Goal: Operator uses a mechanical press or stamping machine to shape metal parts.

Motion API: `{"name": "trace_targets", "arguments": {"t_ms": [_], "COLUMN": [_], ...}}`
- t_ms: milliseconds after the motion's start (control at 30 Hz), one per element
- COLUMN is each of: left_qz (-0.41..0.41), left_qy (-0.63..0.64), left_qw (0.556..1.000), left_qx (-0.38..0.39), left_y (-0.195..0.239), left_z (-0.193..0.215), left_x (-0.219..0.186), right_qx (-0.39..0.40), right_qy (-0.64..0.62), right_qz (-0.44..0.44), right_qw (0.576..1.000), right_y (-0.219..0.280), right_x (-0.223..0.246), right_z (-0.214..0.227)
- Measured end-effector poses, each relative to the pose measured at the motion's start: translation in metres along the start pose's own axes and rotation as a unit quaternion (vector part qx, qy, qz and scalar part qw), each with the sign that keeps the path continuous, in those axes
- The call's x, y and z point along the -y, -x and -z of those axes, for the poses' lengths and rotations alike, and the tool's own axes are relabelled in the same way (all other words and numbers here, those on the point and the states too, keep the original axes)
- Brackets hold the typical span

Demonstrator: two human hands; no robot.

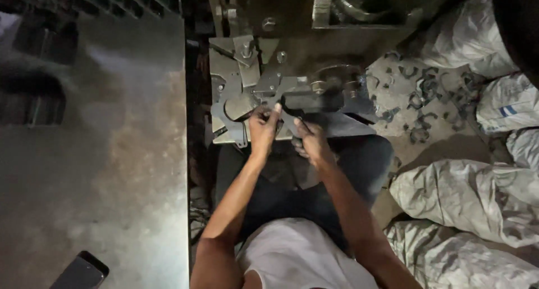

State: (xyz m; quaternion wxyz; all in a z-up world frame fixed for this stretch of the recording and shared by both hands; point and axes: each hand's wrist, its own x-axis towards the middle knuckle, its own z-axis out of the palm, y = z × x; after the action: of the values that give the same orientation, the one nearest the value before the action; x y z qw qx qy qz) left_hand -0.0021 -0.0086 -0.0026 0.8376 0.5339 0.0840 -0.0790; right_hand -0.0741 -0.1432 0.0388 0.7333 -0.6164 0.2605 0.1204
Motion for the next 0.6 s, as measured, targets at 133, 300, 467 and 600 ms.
{"name": "trace_targets", "arguments": {"t_ms": [133,300,467,600], "left_qz": [-0.064,-0.185,-0.295,-0.309], "left_qy": [-0.115,-0.182,-0.259,-0.274], "left_qw": [0.991,0.966,0.920,0.911], "left_qx": [0.007,0.006,0.016,0.011], "left_y": [-0.003,0.021,0.024,0.026], "left_z": [0.004,0.010,0.009,0.012], "left_x": [-0.004,-0.006,-0.001,0.004], "right_qx": [-0.014,0.000,0.000,0.042], "right_qy": [-0.014,-0.057,-0.026,-0.064], "right_qz": [0.000,0.013,0.067,0.062], "right_qw": [1.000,0.998,0.997,0.995], "right_y": [-0.022,-0.005,-0.012,-0.024], "right_x": [0.004,0.020,0.011,0.003], "right_z": [-0.003,-0.012,-0.004,0.005]}}
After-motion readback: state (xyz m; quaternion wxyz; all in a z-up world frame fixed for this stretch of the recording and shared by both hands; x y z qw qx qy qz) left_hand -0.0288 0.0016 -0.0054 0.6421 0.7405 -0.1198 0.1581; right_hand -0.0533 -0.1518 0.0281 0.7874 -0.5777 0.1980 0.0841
